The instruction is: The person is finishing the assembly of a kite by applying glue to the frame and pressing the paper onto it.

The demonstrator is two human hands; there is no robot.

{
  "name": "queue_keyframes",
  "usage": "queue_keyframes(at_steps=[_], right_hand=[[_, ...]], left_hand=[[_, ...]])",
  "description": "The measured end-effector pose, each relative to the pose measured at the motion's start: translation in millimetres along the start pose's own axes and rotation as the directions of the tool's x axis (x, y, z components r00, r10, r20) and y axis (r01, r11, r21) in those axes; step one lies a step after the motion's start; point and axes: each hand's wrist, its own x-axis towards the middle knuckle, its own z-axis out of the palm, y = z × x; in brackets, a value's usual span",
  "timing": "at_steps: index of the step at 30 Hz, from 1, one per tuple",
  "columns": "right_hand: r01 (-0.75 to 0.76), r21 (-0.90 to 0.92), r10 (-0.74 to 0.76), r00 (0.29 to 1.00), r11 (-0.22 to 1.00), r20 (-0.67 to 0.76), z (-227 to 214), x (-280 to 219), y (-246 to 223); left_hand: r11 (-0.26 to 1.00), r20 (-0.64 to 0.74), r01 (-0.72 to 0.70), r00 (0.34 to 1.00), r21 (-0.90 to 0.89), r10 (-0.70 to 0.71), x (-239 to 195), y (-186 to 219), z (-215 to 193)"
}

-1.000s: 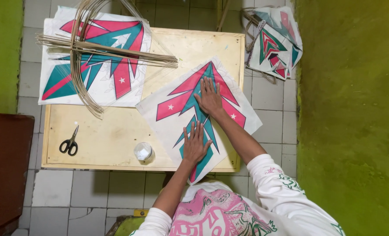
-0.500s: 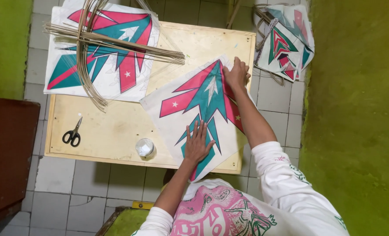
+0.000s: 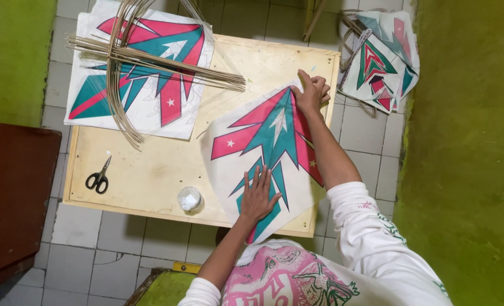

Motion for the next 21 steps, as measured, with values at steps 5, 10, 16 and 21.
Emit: queue_keyframes(at_steps=[5,10,16,21], right_hand=[[0.017,-0.024,-0.018,0.999,1.0,-0.036,10.7,10.5,10.4],[0.163,-0.024,-0.165,0.978,0.986,-0.126,3.3,-28.5,5.4],[0.371,-0.215,-0.394,0.916,0.903,-0.076,-0.5,-79.2,21.7],[0.241,-0.249,-0.237,0.971,0.938,0.045,-2.6,-59.9,16.6]], left_hand=[[1.0,-0.029,0.001,1.0,0.0,-0.001,2.9,-0.5,-0.8],[1.0,-0.015,0.006,1.0,0.017,-0.006,-0.4,2.0,-0.9],[1.0,-0.007,0.012,1.0,0.012,-0.012,-1.9,5.0,-5.2],[1.0,0.006,0.001,1.0,0.019,-0.001,1.2,0.0,-3.4]])
